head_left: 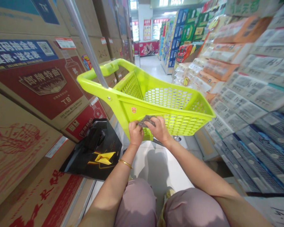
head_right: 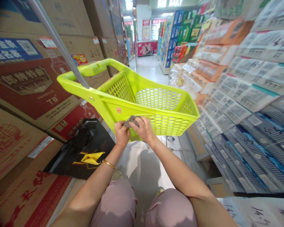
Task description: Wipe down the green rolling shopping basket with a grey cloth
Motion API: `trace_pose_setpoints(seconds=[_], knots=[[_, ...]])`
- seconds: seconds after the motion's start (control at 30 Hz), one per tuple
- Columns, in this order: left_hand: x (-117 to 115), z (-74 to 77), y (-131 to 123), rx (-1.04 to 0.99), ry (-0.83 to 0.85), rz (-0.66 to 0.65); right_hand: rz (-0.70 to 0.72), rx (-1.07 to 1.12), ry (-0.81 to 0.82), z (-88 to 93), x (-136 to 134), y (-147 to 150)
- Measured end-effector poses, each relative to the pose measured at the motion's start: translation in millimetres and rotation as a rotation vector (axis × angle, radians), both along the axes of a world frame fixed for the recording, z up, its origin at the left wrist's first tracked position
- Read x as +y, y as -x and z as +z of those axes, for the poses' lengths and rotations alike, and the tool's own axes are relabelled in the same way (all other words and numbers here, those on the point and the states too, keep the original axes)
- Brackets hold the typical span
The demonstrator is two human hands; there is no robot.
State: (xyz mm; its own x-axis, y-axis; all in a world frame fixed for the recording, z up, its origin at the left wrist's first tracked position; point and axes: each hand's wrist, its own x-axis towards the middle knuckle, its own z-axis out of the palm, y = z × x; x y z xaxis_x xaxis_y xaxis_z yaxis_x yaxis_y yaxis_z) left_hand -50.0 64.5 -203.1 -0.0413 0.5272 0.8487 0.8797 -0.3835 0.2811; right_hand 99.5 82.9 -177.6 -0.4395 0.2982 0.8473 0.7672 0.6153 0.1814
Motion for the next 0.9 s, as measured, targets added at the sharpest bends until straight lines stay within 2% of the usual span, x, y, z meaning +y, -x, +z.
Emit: trace_pose_setpoints(seconds=[0.13, 0.23, 0.33, 0.43, 0.67, 0.77, 0.9], knots=[[-1.0, 1.6, 0.6, 0.025, -0.006, -0.038, -0.011, -0.103, 0.045, -24.9, -6.3, -4.8], [-1.8, 3.4, 0.1, 0.032, -0.008, -0.017, -0.007, -0.152, 0.07, -27.5, -9.3, -6.8], [-3.0, 4.8, -0.9, 0.028, -0.002, -0.008, 0.003, -0.145, 0.076, -15.2, -10.2, -5.9], [-4.1, 5.6, -1.8, 0.004, 0.027, -0.018, 0.008, -0.112, 0.047, 5.0, -9.2, -2.3], [-3.6, 7.3, -3.0, -0.008, 0.06, -0.005, -0.026, 0.08, -0.123, 55.5, 2.7, 13.2], [-4.4, 10.1, -2.1, 0.009, 0.095, -0.008, 0.014, 0.085, -0.144, 57.3, 5.6, 16.9], [-6.5, 13.8, -1.5, 0.038, 0.122, 0.012, 0.007, 0.074, -0.047, 36.8, 2.2, 16.9]])
